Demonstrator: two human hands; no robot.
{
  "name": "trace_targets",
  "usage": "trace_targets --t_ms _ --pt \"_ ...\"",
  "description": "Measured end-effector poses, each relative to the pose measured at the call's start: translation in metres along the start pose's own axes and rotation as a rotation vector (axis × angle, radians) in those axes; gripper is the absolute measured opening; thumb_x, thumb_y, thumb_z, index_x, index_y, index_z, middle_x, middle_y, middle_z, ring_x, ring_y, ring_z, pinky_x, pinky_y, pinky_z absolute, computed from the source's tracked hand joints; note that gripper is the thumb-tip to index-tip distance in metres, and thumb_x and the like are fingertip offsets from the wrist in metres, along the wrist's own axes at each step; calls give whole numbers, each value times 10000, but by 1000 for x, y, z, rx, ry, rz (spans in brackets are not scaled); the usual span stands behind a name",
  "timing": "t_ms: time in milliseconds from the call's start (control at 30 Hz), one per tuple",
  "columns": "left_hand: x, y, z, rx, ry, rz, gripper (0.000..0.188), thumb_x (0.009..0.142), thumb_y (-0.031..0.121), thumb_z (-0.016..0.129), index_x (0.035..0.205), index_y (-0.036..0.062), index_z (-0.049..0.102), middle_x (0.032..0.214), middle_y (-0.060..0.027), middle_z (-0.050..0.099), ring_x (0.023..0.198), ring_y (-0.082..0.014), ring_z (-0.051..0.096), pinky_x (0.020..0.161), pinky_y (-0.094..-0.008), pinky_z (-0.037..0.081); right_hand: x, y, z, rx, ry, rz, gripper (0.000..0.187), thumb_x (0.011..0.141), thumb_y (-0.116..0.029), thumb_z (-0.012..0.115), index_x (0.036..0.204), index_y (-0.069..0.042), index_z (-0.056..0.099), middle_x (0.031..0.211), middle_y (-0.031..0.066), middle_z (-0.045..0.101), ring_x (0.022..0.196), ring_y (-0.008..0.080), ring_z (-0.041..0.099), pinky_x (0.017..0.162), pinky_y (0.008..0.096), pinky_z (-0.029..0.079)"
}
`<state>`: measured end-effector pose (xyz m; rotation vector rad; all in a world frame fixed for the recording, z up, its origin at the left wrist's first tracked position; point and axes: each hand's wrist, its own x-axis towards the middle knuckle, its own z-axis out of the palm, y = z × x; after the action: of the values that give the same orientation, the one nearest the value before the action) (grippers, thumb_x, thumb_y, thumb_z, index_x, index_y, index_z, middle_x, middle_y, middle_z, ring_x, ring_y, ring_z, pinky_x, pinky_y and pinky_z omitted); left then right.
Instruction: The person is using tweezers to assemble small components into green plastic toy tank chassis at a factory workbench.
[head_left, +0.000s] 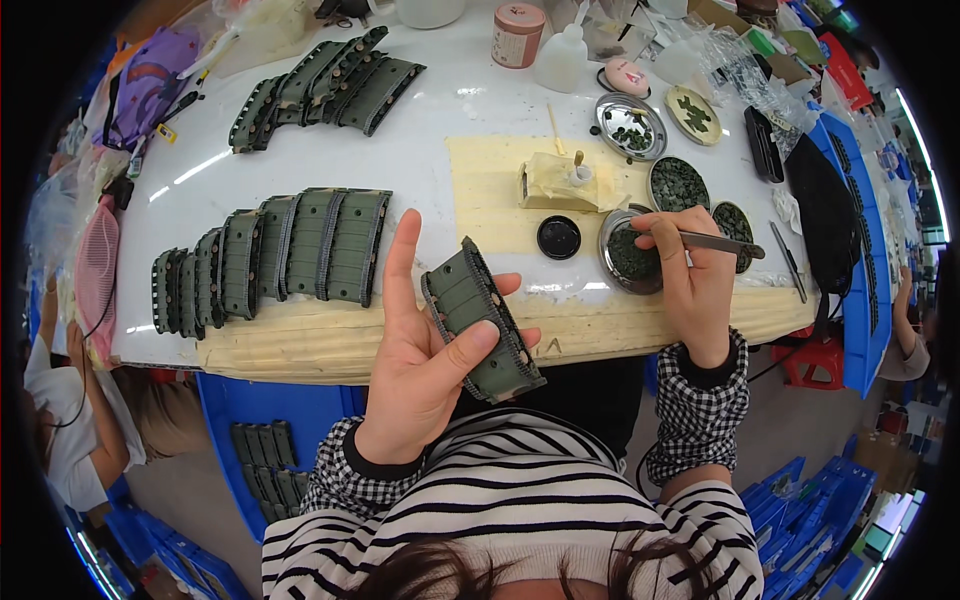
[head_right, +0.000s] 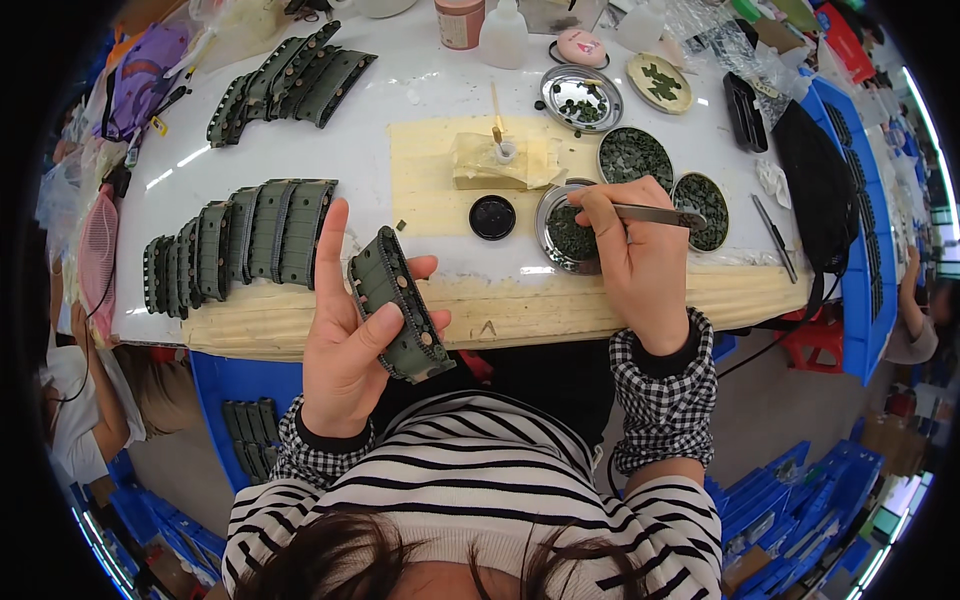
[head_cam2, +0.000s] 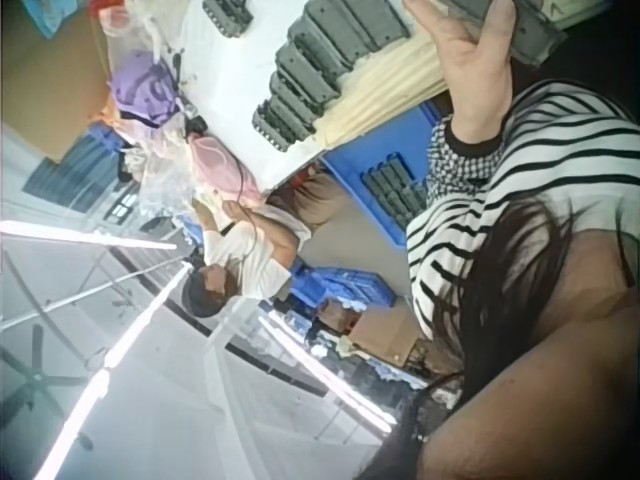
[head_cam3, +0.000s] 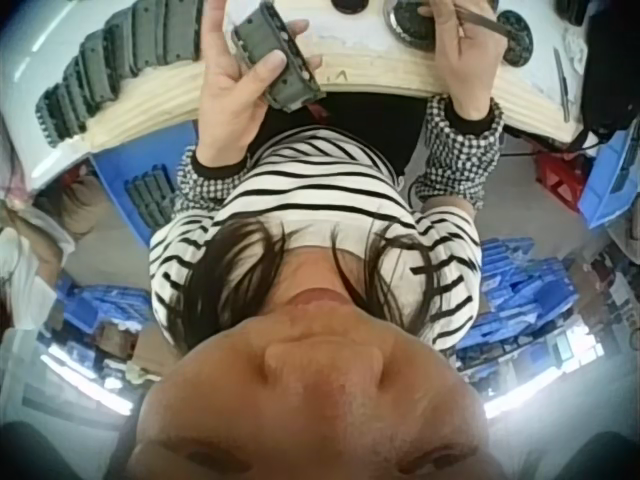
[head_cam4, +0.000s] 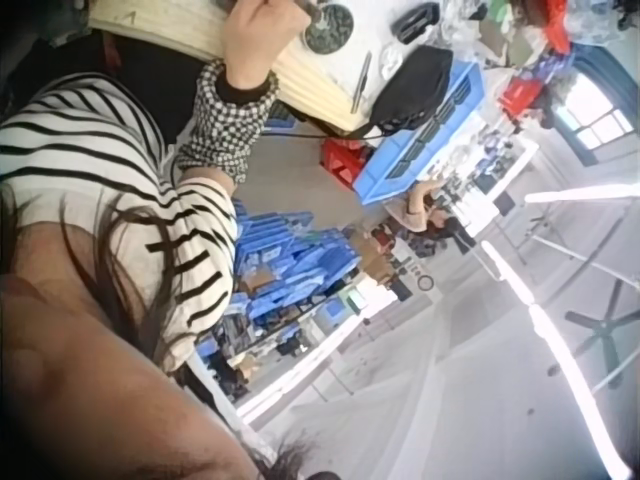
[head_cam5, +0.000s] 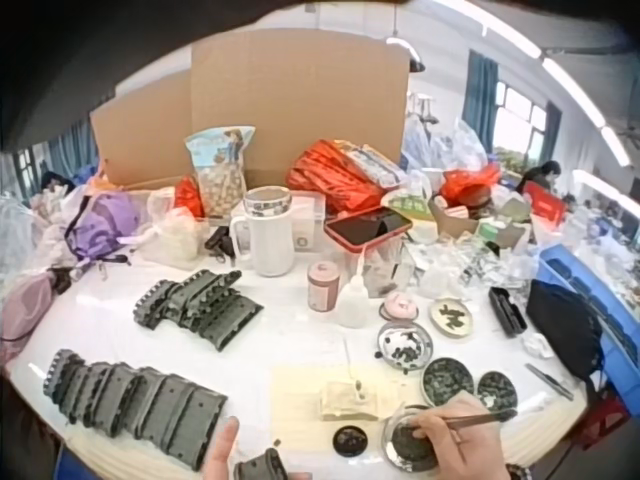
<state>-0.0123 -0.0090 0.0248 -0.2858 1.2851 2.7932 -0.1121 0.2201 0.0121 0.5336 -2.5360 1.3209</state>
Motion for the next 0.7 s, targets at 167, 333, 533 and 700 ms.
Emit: trace_targets --t_ms 167,333,533,700 --pt "-1 -2 -10 21 -86 -73 318 996 148 494 1296 100 401 1286 -193 515 1016 -297 661 869 -398 570 -2 -15 -6 154 10 -78 180 952 -103 555 936 2 701 811 77 671 776 170 566 715 289 448" --pt "5 -5 -8 -35 -233 -210 258 1054 262 371 1035 28 479 1263 -141 489 1066 -266 633 867 -356 552 -9 -46 1 329 -167 -281 184 907 -170 613 952 -21 712 847 45 707 789 195 555 782 342 441" --pt "9 -3 -5 -94 -286 -287 270 1061 279 344 977 54 467 971 -37 516 913 -119 563 796 -281 508 -8 -60 18 432 -297 -334 166 882 -152 639 954 -23 716 901 56 718 826 228 622 843 355 465" --pt "7 -9 -10 79 -218 -236 258 1055 306 393 949 97 500 880 43 507 636 0 388 555 -151 343 -11 -62 20 453 -326 -258 140 872 -109 640 946 -13 710 901 68 716 871 253 649 837 360 486"
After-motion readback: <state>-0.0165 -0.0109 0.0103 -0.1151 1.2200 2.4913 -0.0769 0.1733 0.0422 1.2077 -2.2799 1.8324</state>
